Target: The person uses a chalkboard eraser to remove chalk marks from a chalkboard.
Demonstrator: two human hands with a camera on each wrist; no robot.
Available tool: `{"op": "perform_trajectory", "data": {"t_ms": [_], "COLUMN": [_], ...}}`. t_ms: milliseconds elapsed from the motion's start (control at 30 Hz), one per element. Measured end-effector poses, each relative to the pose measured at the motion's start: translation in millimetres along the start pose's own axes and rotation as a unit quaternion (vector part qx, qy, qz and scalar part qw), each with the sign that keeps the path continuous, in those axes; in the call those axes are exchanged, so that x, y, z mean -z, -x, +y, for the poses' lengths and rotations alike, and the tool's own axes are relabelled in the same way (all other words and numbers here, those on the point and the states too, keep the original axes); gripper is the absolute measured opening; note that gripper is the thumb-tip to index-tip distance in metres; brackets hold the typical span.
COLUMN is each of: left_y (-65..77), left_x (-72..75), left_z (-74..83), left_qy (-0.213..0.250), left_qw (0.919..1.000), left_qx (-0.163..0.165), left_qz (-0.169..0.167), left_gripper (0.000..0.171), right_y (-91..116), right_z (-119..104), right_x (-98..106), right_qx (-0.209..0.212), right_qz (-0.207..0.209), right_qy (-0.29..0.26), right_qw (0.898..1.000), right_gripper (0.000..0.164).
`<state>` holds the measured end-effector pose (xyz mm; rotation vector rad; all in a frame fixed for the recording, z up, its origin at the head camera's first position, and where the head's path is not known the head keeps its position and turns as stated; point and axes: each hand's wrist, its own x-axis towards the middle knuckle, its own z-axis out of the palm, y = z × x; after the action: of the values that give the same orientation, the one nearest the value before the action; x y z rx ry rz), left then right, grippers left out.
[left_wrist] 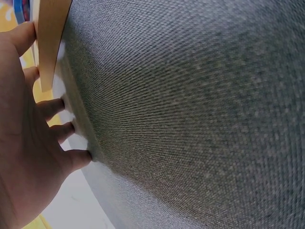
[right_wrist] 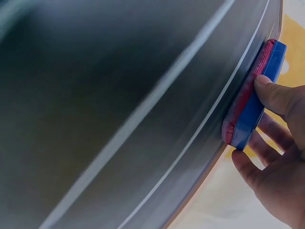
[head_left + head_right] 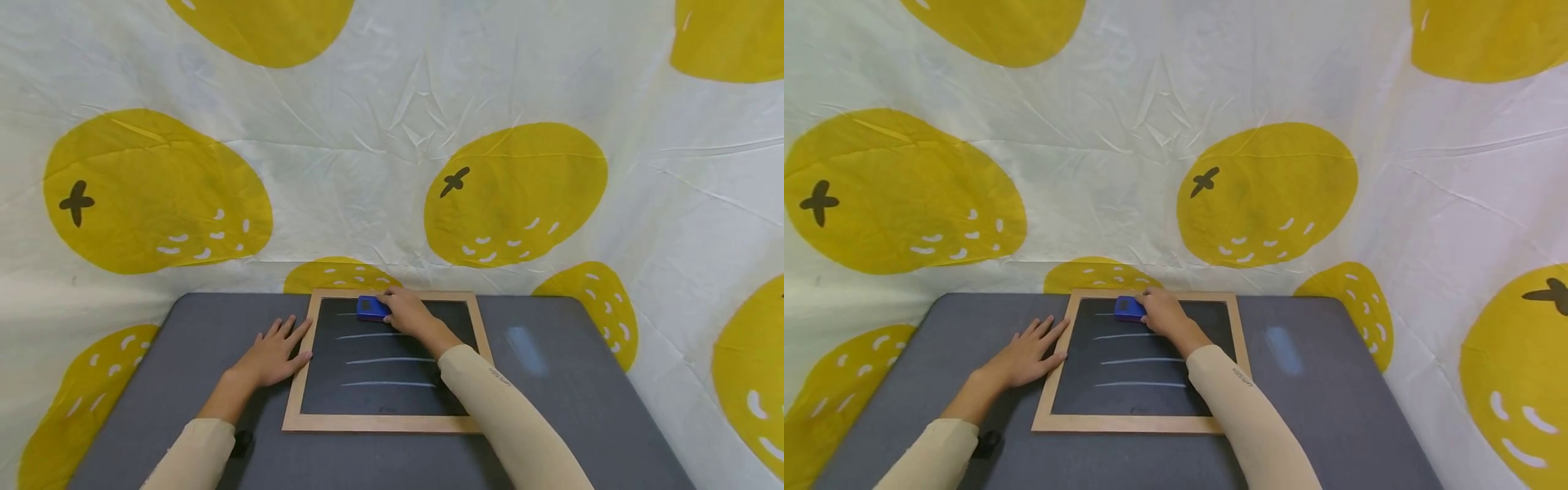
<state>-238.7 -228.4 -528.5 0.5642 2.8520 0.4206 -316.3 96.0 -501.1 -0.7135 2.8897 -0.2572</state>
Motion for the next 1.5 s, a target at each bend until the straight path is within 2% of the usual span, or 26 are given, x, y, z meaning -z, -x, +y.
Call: {"op": "perform_trajectory", "data": {"t_ms": [267,600,933,1200,1500], "left_y": [-0.5,-1.1,0.3,-1.2,-3.4], "left_x": [0.6,-0.3,-1.9,-3.1,-2.9], "left_z": [-0.2,1.8,3.0,1.2,-1.4], "left_qy": [-0.002,0.000,0.000,0.005,0.000], "left_qw": [1.0000,1.0000,1.0000,0.9999,1.0000], "left_qx": [0.000,0.001,-0.002,0.004,0.005], "left_qz": [0.001,-0.008,0.002,-0.010,-0.007], "left_gripper": [0.075,0.074,0.072,0.075,0.075], "right_y": [-16,-32,-44,-45,-41], "right_z": [-25,-51,-73,-73,-68], "right_x": [-3,-4,-13,-15,-11], "right_qx": [-0.008,0.006,-0.002,-0.016,-0.024], "right_qz": [-0.006,-0.013,0.006,0.004,-0.008], "right_qy": [0.022,0.036,0.051,0.036,-0.002], "right_qw": [1.000,0.999,0.999,0.999,1.000], "right_gripper": [0.057,0.055,0.054,0.055,0.057]}}
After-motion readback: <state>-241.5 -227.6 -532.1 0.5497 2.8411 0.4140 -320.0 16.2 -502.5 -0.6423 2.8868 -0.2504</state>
